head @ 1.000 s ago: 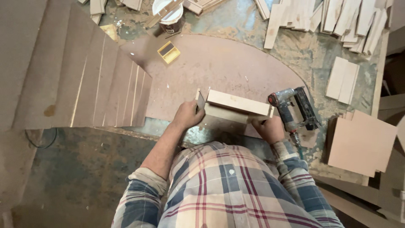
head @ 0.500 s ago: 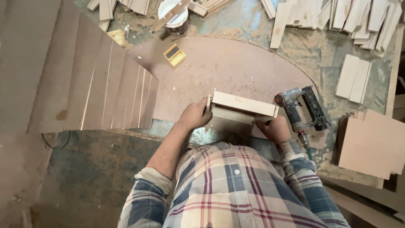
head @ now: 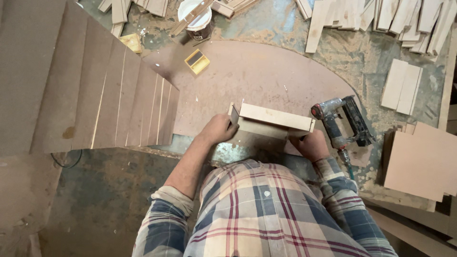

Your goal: The person assembles small wooden boxes by applying glue to thin wooden strips and attaching them to a base panel. They use a nail gun to secure the pieces and place the finished boxes into a larger wooden structure.

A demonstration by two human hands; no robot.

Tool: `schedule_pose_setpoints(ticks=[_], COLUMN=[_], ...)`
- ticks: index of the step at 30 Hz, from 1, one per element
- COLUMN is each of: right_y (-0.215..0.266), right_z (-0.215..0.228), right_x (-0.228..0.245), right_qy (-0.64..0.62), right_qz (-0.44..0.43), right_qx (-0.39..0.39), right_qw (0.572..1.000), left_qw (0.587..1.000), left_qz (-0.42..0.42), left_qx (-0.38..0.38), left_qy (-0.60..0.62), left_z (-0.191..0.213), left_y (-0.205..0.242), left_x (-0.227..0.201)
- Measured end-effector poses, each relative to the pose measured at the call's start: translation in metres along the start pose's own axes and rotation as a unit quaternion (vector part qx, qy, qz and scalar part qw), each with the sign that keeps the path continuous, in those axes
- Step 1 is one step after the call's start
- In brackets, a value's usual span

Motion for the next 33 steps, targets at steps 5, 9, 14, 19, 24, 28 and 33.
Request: schedule_pose_setpoints(ticks=[5,9,14,19,24,28,33], right_y=[0.0,0.001,0.0,-0.002,-0.001,0.001,0.004], right_z=[0.002,0.002,-0.002,-0.006,-0.005,-0.004,-0.008], right_x=[0.005,0.004,0.001,-0.005,-0.004,0.0,-0.007], right_qy=[-0.016,-0.034,-0.035,-0.017,0.005,-0.016,-0.046], right_qz=[-0.025,-0.014,0.012,0.005,0.006,-0.005,-0.01], right_qx=[0.01,-0.003,0.015,0.022,0.037,0.031,0.037], right_qw=[1.0,0.999,0.999,1.0,0.999,0.999,0.998], left_qw=[0.995,0.993,0.99,0.992,0.992,0.991,0.993], left_qz=[-0.016,0.018,-0.07,-0.054,-0.026,-0.052,-0.065], left_qx=[-0.063,-0.056,-0.07,-0.048,-0.038,-0.03,-0.014], left_qy=[0.074,0.102,0.103,0.101,0.114,0.124,0.101], left_z=[0.019,0.025,0.021,0.018,0.018,0.015,-0.002], left_y=[0.0,-0.002,-0.004,-0.005,-0.007,-0.01,-0.017], left_x=[-0.023,-0.031,-0.029,-0.026,-0.027,-0.017,0.017])
Point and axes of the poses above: each hand's wrist, its own y-axis away from the middle knuckle, its own z-axis out of the back of the hand, x = y × z, the point moved 2 cm from there along -y, towards the middle knuckle, and after that the axes turned 11 degrees about -z, right-handed, at the moved point
